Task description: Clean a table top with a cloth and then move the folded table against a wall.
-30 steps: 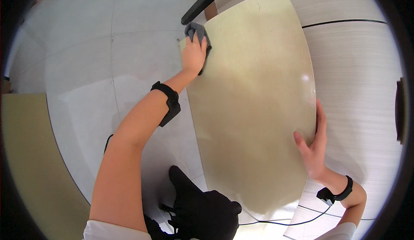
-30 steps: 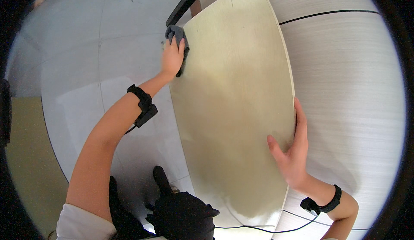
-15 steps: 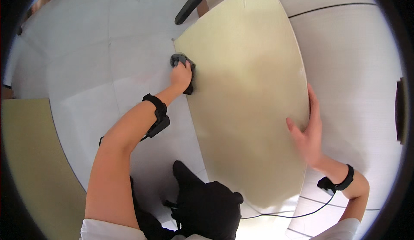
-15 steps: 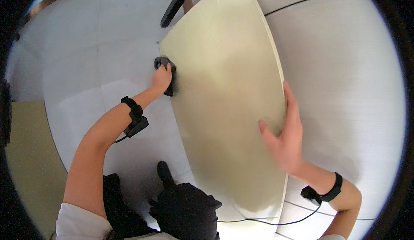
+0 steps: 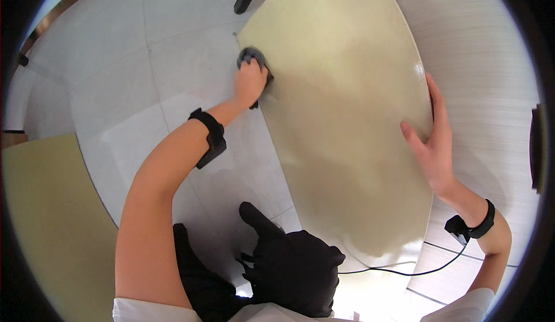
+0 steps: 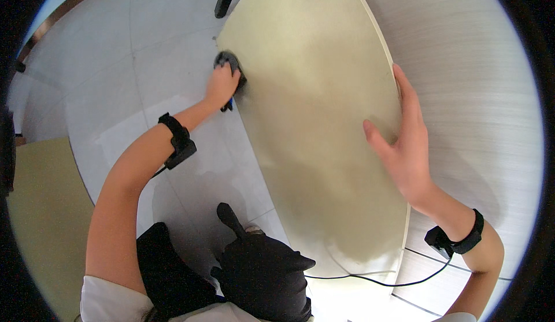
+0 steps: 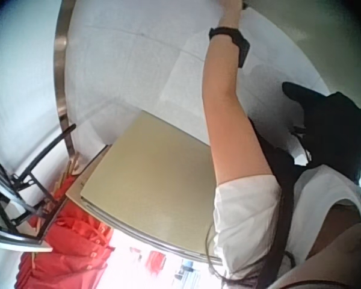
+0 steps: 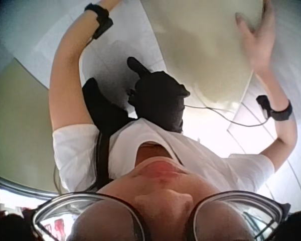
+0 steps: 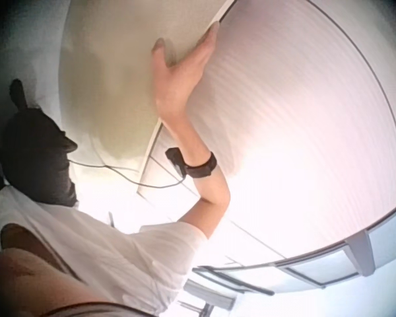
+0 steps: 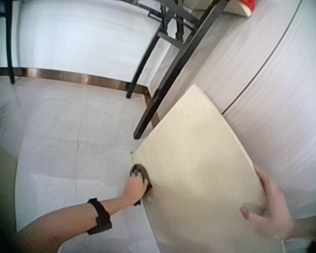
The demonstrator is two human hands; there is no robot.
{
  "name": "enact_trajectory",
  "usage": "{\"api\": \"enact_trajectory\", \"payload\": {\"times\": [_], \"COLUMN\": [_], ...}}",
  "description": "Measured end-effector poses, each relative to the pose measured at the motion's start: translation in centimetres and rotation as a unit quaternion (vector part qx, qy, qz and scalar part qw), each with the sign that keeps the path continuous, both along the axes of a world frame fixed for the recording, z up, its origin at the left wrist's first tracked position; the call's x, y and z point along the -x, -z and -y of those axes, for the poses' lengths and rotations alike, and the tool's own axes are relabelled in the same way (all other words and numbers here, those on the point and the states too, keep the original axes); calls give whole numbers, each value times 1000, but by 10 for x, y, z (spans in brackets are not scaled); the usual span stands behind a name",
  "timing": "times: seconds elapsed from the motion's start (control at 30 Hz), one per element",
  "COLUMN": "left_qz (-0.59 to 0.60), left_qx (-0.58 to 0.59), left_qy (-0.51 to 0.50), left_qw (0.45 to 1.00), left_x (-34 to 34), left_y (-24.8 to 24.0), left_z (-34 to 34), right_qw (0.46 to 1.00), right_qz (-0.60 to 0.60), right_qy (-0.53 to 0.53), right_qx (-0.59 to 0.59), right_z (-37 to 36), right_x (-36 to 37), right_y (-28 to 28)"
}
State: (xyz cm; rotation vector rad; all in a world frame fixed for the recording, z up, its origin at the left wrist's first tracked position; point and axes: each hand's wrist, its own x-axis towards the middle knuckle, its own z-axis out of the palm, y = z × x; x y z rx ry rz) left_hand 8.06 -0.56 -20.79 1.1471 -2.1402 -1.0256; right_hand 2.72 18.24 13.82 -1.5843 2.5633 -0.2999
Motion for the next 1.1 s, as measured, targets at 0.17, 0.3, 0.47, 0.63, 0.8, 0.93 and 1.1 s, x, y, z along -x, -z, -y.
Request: {"api": "enact_trajectory", "payload": {"times": [0.17, 0.3, 0.47, 0.63, 0.8, 0.93, 1.1], "left_qz": [-2, 18, 65, 86, 22, 38, 119], "left_qx": [55, 74, 47, -68, -159, -51, 15], "left_qy": [-17, 15, 158, 287, 349, 347, 270], "left_qw": [998, 997, 984, 952, 923, 936, 955], "left_x": [9, -1, -34, -55, -86, -96, -94], "left_y": [-13, -18, -10, -24, -61, -81, -101], "left_z": [40, 40, -22, -24, 27, 39, 25], "right_qw": [1000, 1000, 1000, 999, 998, 999, 997], "right_qz": [-5, 4, 6, -30, -29, -30, -58], "right_qy": [3, -11, -7, -7, -48, -36, -50], "right_qx": [-13, -6, -1, -9, 0, 4, -11], "right_z": [1, -2, -6, -9, -9, -14, -17], "right_x": [-5, -4, -5, -1, 6, 7, 15], "right_y": [0, 2, 4, 3, 0, 0, 1]}}
